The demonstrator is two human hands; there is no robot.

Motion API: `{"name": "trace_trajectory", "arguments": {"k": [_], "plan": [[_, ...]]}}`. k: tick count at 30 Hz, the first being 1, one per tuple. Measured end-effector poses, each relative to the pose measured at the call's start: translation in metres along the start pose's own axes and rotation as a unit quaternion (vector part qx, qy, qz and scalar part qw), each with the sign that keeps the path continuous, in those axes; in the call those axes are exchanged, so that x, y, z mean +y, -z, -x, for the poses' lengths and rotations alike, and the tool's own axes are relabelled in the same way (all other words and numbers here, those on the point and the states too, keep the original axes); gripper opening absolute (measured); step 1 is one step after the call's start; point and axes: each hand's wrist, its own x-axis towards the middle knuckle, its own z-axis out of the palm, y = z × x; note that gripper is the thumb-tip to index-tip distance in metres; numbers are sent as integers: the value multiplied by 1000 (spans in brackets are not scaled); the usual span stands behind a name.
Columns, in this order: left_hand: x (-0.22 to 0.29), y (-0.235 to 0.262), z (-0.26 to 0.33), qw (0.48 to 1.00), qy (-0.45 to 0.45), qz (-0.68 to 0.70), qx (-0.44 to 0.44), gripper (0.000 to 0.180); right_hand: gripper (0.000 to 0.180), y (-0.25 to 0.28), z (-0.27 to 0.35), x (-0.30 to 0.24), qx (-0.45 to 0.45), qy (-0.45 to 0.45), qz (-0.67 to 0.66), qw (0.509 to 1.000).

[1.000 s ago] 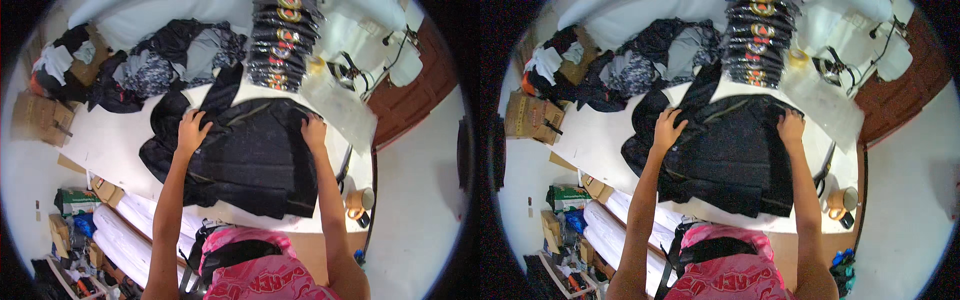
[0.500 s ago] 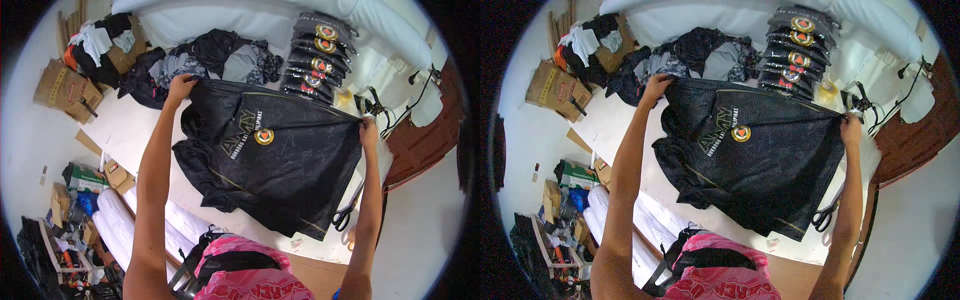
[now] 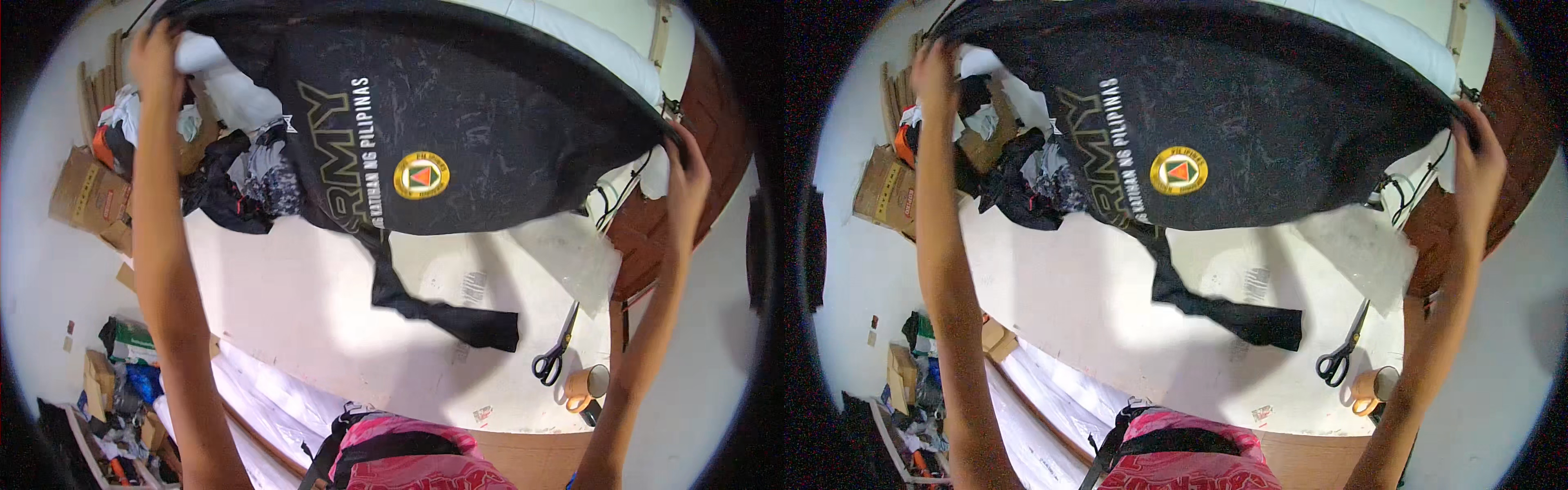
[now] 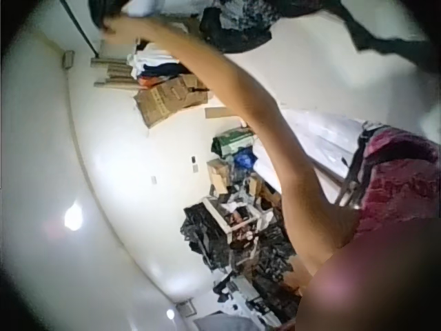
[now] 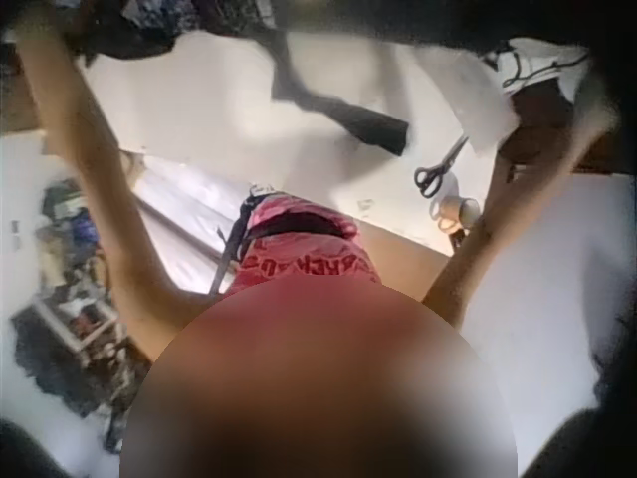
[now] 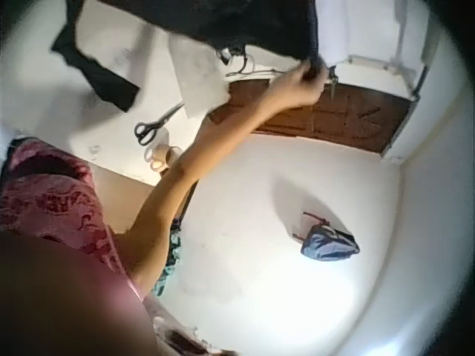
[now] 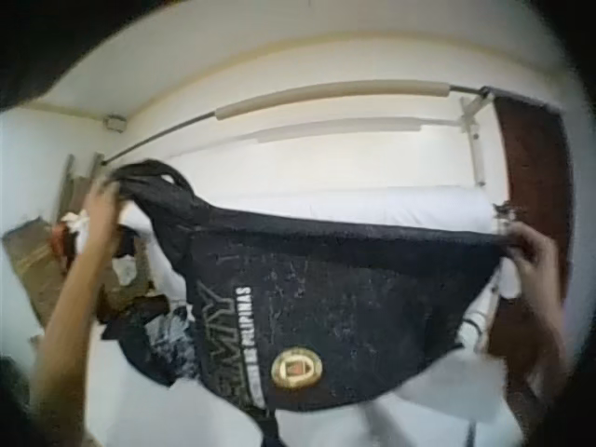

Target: Trim and cut the excess fabric and labels from a garment using scissors.

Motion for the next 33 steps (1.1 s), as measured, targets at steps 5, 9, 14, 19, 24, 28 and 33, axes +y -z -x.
{"name": "trace_trajectory", "arguments": {"k": [5, 9, 14, 19, 24, 28, 33], "plan": [[61, 136, 196, 962, 58, -268, -16, 26, 22, 36, 125, -34, -359, -177, -56, 915], [107, 203, 398, 732, 449, -472, -197, 29, 28, 0, 226, -41, -813, -208, -11, 544], [85, 143, 489, 756, 241, -502, -344, 60, 33, -78, 286, -51, -668, -212, -172, 692], [14, 91, 501, 729, 199, -428, -496, 73, 41, -240, 325, -51, -455, -71, -83, 884], [39, 58, 532, 665, 181, -532, -492, 89, 60, -304, 348, -53, -469, -138, 150, 859], [68, 52, 521, 604, 261, -512, -553, 69, 31, -279, 319, -85, -373, -72, -28, 925], [-15, 51, 496, 809, 225, -415, -350, 45, 27, -186, 294, -128, -740, -94, -363, 559]]}}
